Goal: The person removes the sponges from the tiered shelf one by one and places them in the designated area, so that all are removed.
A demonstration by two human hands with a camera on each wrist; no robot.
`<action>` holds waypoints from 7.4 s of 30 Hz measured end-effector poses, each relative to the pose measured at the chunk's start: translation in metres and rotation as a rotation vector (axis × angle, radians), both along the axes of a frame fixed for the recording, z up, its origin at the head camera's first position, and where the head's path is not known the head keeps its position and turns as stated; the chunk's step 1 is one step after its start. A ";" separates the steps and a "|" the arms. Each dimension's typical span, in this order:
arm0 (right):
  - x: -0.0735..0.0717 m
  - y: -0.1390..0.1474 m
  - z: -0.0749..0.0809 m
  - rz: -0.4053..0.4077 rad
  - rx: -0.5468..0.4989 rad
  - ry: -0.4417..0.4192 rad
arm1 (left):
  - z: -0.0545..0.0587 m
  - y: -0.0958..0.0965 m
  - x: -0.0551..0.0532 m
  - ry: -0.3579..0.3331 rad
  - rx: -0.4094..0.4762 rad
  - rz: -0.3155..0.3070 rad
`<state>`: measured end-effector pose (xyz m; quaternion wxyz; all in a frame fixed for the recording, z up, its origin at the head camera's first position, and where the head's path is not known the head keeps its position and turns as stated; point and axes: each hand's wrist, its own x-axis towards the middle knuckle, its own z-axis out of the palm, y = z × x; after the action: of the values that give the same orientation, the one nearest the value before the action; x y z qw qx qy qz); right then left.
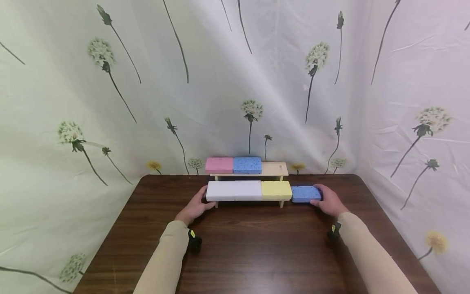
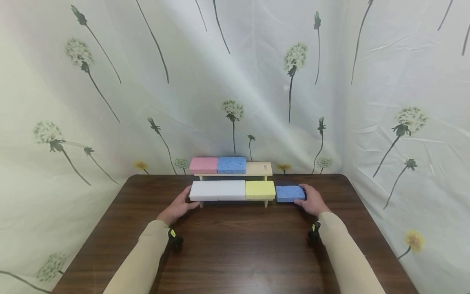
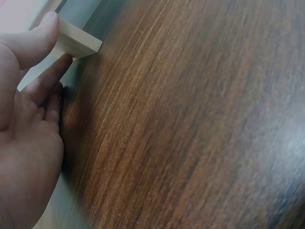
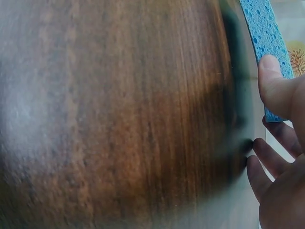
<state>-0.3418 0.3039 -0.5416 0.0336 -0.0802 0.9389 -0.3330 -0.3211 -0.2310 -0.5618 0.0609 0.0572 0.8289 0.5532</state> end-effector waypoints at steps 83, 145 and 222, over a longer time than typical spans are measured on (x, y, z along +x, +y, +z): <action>-0.017 -0.100 0.079 0.174 -0.080 0.226 | 0.003 0.001 0.004 -0.020 0.013 0.008; -0.045 -0.198 0.094 0.194 0.058 0.105 | 0.007 0.003 0.007 -0.031 0.000 -0.003; -0.028 -0.146 0.085 0.202 -0.064 0.193 | -0.002 0.000 -0.004 -0.049 0.004 0.014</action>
<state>-0.3701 0.1578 -0.4567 -0.0259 -0.2069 0.9139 -0.3483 -0.3249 -0.2312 -0.5637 0.0772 0.0377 0.8265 0.5564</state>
